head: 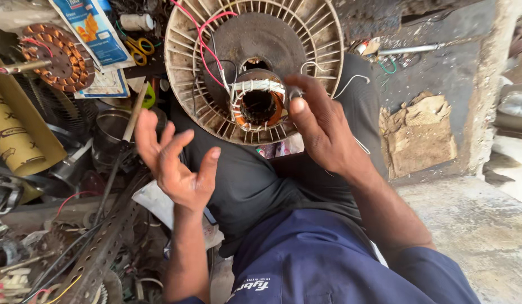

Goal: The person sits on the floor and repairs an electric motor stator by hand. They repeatedly wrap white binding material around the copper windings, tuck the ends, and adjust the placement to secure the coils.

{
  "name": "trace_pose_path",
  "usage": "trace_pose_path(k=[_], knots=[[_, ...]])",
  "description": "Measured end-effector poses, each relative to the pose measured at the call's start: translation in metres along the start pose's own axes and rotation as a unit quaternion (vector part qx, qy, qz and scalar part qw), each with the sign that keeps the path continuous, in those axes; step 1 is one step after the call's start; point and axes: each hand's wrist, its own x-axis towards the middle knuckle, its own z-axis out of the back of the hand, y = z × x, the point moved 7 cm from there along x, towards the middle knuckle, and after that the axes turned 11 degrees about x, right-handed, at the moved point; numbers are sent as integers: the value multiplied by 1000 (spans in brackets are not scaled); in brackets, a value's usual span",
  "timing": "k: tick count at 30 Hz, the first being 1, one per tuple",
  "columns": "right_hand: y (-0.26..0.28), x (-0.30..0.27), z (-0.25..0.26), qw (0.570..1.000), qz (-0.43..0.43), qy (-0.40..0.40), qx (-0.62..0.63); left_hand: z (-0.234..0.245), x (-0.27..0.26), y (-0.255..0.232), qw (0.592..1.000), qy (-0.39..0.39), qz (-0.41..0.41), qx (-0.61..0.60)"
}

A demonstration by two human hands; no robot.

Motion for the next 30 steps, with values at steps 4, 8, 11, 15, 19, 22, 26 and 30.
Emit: trace_pose_path(k=[4, 8, 11, 15, 19, 22, 26, 30], knots=[[-35, -21, -15, 935, -122, -3, 333, -12, -34, -12, 1000, -1, 12, 21], [-40, -42, -29, 834, -141, -6, 534, -78, -75, -36, 880, 186, 216, -380], [-41, -43, -36, 813, -137, -16, 565, -118, -102, -59, 727, 335, 242, -549], [-39, -38, -32, 818, -132, -6, 560, -104, -137, -38, 654, 435, 299, -542], [-44, -36, -27, 799, -146, -11, 583, -3, -121, 27, 926, 343, 142, -61], [-52, -36, -31, 808, -147, -10, 571, 88, -111, 70, 932, 240, 209, 175], [-61, -34, -39, 822, -153, 0, 548, 144, -93, 71, 889, 131, 131, 419], [-67, -29, -37, 839, -143, -2, 525, 141, -69, 48, 944, 8, 104, 314]])
